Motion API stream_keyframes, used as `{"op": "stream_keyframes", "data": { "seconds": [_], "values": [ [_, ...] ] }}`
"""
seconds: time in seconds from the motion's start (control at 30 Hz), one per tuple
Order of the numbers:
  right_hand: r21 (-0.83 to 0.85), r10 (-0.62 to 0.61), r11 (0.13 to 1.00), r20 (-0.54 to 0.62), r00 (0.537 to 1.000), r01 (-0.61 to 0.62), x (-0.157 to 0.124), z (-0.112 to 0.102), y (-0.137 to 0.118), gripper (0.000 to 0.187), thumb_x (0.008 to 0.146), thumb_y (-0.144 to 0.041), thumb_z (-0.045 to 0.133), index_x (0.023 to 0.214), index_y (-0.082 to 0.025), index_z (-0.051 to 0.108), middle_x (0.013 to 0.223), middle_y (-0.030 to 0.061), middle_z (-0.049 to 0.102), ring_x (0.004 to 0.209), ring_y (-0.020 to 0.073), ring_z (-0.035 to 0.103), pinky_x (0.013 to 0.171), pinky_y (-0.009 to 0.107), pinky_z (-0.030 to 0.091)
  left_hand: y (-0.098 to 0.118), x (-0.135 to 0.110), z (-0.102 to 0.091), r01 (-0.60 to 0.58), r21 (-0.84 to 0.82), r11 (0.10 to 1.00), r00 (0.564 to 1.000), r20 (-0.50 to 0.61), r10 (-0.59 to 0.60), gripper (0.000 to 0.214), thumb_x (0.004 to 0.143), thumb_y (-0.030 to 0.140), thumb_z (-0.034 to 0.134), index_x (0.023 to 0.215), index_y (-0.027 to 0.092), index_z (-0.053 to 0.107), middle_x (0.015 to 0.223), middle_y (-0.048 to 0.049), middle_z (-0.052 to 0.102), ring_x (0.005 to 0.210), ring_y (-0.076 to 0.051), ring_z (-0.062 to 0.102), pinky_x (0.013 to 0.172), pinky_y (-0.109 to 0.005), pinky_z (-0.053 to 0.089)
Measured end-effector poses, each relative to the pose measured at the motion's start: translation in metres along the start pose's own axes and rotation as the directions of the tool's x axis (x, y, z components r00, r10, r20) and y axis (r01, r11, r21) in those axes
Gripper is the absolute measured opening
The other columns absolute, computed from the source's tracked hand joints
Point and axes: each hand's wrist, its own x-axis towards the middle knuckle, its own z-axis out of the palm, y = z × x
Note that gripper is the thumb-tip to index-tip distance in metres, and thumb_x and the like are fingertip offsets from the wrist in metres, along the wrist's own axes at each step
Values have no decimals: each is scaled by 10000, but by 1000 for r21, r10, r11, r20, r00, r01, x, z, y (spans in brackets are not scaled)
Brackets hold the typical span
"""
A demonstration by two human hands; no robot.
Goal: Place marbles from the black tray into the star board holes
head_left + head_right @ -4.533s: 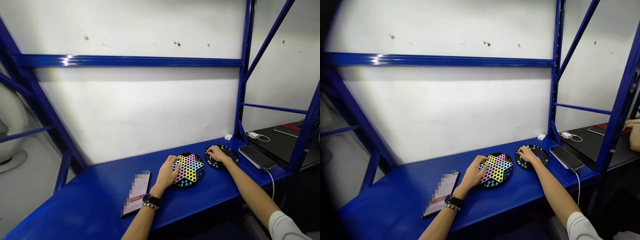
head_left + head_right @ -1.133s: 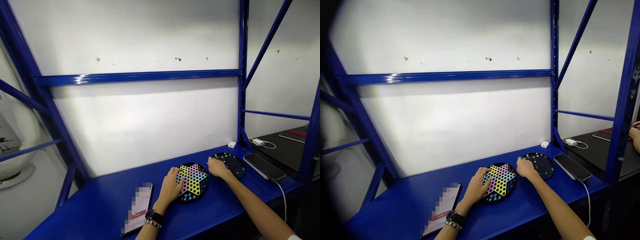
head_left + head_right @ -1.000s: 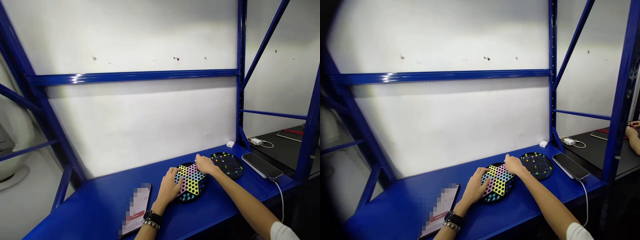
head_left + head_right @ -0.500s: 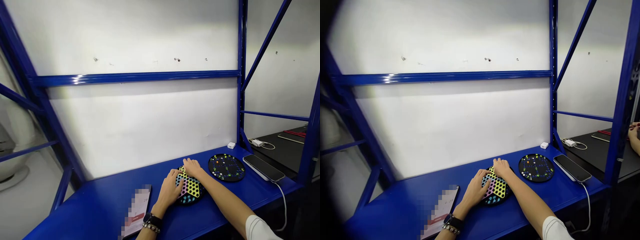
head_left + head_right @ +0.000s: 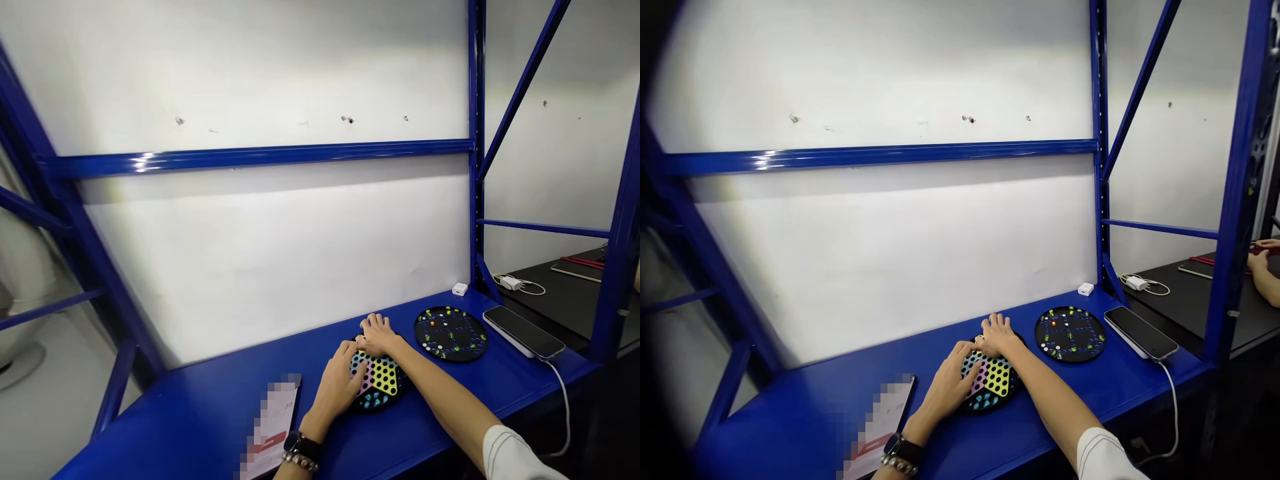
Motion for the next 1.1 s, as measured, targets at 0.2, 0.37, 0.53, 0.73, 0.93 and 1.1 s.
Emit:
{"op": "stream_keyframes", "data": {
  "seconds": [0.2, 0.37, 0.53, 0.73, 0.93, 1.1],
  "values": [
    [98, 48, 994, 25, 999, -50, -9, -12, 28, 643, 1004, -529, 323, 1524, -151, 357, 1567, 208, 343, 1434, 362, 309, 1140, 533, 240, -2, 0, 0, 4, 6, 1000, 1000, -1, -4, 259, 921, 340, 464, 1103, 248, 623, 1196, -80, 662, 1106, -275, 652, 927, -425, 536],
    [35, 347, 936, -260, 901, -350, -26, -52, 77, 477, 1004, -401, 393, 1419, -188, 493, 1466, 171, 465, 1341, 301, 408, 1072, 453, 329, -1, 0, 0, 23, 12, 1000, 1000, -14, -23, 253, 926, 337, 472, 1109, 245, 621, 1203, -79, 658, 1064, -269, 662, 910, -405, 536],
    [-67, 603, 743, -367, 709, -666, -66, -77, 158, 401, 953, -191, 416, 1308, -109, 583, 1357, 240, 536, 1294, 356, 464, 1001, 497, 389, 1, 0, 1, 28, 16, 999, 999, -17, -28, 232, 922, 329, 477, 1089, 267, 624, 1194, -54, 657, 1053, -253, 669, 907, -381, 531],
    [-117, 675, 697, -224, 703, -707, -95, -73, 204, 362, 886, -88, 491, 1212, -79, 648, 1220, 254, 626, 1189, 352, 580, 868, 396, 476, 2, 0, 0, 18, 7, 1000, 1000, -13, -18, 239, 919, 316, 483, 1095, 247, 630, 1195, -65, 653, 1069, -260, 655, 921, -385, 524],
    [-99, 661, 716, -223, 717, -691, -93, -71, 203, 382, 893, -40, 427, 1220, -84, 619, 1216, 232, 615, 1163, 306, 608, 855, 343, 478, 2, 1, -1, 12, -4, 1000, 1000, -10, -12, 249, 930, 341, 470, 1105, 254, 626, 1181, -65, 651, 1066, -254, 652, 923, -383, 525],
    [-96, 635, 740, -228, 738, -666, -98, -70, 203, 382, 890, -53, 449, 1235, -119, 602, 1248, 206, 586, 1142, 279, 616, 831, 318, 470, 2, 1, -1, -2, -12, 1000, 1000, -22, 1, 234, 928, 337, 471, 1086, 253, 621, 1180, -70, 650, 1070, -255, 653, 928, -385, 526]
  ]
}}
